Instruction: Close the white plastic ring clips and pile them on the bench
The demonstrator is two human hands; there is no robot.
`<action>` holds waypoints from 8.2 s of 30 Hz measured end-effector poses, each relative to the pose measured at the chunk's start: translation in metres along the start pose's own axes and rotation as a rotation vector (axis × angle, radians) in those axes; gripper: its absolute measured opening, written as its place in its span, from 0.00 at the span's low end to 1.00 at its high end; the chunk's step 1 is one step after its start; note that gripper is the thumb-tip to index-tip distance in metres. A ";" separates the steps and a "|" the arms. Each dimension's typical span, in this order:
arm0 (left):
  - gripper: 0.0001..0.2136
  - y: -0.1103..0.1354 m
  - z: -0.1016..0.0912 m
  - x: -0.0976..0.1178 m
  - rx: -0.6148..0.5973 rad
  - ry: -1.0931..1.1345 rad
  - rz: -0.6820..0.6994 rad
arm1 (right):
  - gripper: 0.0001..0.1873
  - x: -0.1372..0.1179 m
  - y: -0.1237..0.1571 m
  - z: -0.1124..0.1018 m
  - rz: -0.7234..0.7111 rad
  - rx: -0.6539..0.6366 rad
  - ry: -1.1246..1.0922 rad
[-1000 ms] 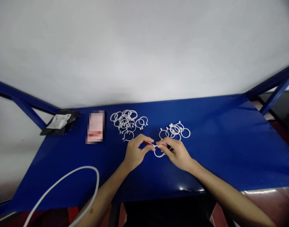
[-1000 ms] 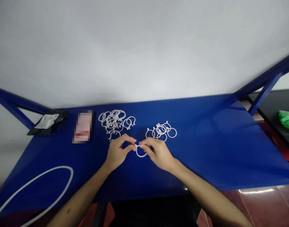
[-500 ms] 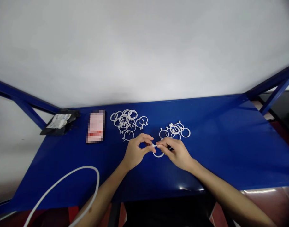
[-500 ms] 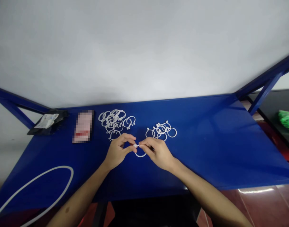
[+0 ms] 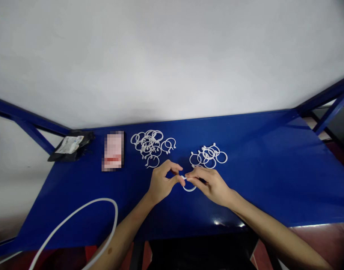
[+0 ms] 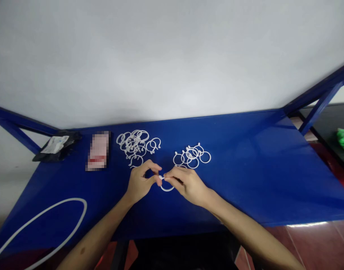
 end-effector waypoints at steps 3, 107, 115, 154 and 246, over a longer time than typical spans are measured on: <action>0.09 -0.003 0.000 -0.002 -0.048 -0.044 0.027 | 0.10 0.000 0.001 0.004 -0.020 -0.018 0.021; 0.14 -0.006 0.005 -0.006 -0.174 0.190 -0.121 | 0.16 0.034 -0.001 -0.009 0.462 0.181 -0.395; 0.16 -0.004 0.009 -0.009 -0.119 0.159 -0.165 | 0.14 0.020 0.001 0.005 0.314 0.137 -0.307; 0.08 0.008 0.022 0.021 -0.160 -0.745 0.516 | 0.13 0.021 -0.005 -0.013 0.182 0.197 0.112; 0.14 0.003 0.022 -0.021 -0.150 0.754 -0.355 | 0.15 0.003 0.001 -0.002 0.012 0.230 0.078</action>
Point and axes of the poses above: each hand's wrist, its own y-axis away from the middle knuckle, its own z-axis out of the palm, x = y × z, the point moved 5 cm from there along -y, towards the middle knuckle, and after that the axes turned 8 degrees about y, right-handed, at the moved point
